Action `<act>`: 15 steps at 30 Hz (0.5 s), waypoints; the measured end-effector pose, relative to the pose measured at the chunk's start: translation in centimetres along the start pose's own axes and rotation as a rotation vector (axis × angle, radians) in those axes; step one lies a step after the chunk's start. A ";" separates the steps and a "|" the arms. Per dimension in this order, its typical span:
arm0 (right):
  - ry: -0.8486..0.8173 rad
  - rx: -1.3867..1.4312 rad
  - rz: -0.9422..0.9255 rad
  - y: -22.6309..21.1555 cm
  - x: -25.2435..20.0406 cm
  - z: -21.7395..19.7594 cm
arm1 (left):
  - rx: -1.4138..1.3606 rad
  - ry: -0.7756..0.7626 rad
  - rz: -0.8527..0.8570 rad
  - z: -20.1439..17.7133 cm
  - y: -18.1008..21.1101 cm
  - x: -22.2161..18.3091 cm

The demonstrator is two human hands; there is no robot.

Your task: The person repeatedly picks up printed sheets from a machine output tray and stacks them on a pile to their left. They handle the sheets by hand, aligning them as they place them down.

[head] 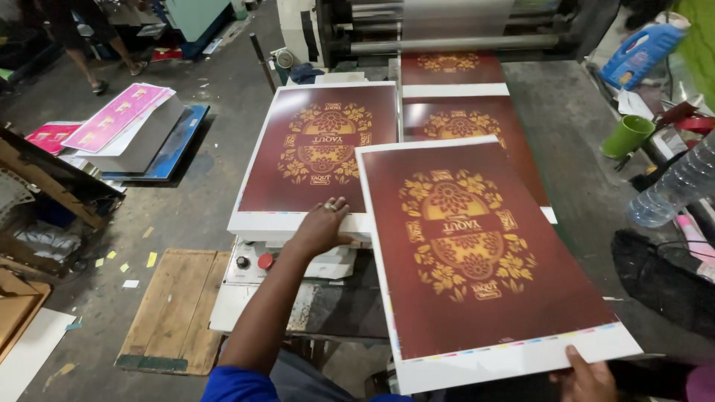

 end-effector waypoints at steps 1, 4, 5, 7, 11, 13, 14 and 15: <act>0.003 0.001 -0.001 0.5 1.2 -1.3 | -0.002 0.000 0.003 0.0 -0.4 0.0; -0.033 -0.070 0.089 2.7 3.7 -4.4 | 0.055 -0.220 -0.077 1.6 -2.2 -0.3; -0.071 -0.126 0.058 2.7 3.9 -4.9 | 0.051 -0.268 -0.130 1.6 -2.6 -0.2; -0.105 -0.187 0.036 3.6 4.5 -6.5 | 0.043 -0.327 -0.186 1.9 -3.5 -0.5; -0.173 -0.129 -0.012 5.4 5.1 -8.6 | -0.096 -0.245 -0.236 1.9 -5.5 -0.9; -0.223 -0.028 -0.027 4.1 2.4 -7.4 | -0.141 -0.185 -0.244 0.6 -5.5 -0.7; 0.017 -0.144 -0.019 3.3 1.1 -8.4 | -0.088 -0.066 -0.234 -1.3 -5.2 -0.1; 0.255 -0.261 -0.013 2.1 -0.7 -9.5 | -0.035 0.054 -0.222 -3.2 -4.9 0.3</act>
Point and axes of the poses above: each hand's wrist, its own x-axis towards the middle knuckle, its own z-axis out of the palm, y = z × x, the point moved 10 cm from there along x, towards the middle knuckle, and after that the axes turned 15 degrees about y, right-handed, at the moved point
